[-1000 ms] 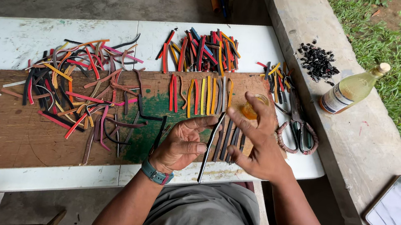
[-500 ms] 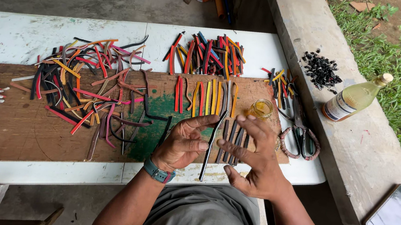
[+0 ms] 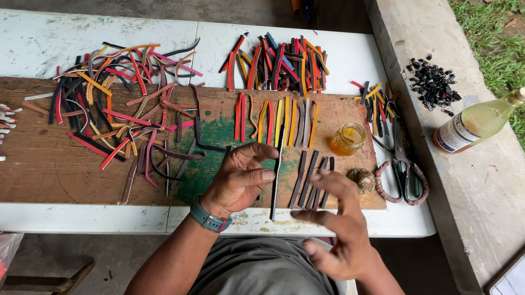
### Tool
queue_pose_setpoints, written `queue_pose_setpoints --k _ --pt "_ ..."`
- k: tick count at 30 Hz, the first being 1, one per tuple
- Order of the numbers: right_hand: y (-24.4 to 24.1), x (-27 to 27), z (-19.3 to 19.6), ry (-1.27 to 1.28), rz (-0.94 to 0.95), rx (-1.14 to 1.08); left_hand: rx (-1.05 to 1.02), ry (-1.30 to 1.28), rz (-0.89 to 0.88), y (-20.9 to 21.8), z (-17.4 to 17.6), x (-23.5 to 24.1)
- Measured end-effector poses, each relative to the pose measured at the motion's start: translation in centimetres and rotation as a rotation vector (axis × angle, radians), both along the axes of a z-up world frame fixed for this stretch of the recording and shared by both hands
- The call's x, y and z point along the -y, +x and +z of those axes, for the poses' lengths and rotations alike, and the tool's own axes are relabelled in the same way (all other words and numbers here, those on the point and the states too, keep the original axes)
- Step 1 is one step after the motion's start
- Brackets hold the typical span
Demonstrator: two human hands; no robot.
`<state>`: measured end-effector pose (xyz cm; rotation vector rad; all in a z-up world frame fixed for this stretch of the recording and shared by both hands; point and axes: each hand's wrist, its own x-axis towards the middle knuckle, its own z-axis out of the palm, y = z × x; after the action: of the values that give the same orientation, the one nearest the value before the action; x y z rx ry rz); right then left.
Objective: The person sorts colorful cord strips on a wooden board, picking up individual strips, inspecting them, and placing them into color-matched piles. The person occasionally dips fingers into a small jar of amber liquid while handling the cords.
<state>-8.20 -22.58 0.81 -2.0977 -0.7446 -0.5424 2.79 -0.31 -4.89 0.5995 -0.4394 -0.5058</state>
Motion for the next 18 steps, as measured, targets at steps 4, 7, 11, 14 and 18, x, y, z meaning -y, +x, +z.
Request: queue_pose_setpoints --k 4,7,11,14,18 --pt "0.3 -1.0 -1.0 0.366 0.176 -0.363 0.068 0.083 0.078 -0.9 0.1 0.0" --pt "0.7 -1.7 -1.0 0.262 0.188 -0.343 0.110 0.136 0.127 -1.6 1.0 -0.3" --pt "1.0 -2.0 -0.7 0.053 0.061 -0.237 0.138 0.145 0.168 -1.8 2.5 -0.1" --pt "0.9 -2.1 -1.1 -0.136 -0.098 -0.058 0.177 0.196 0.204 -1.9 3.1 0.1" --pt "0.5 -2.2 -1.3 -0.273 -0.269 0.139 0.196 0.161 0.173 -1.8 3.8 0.3"
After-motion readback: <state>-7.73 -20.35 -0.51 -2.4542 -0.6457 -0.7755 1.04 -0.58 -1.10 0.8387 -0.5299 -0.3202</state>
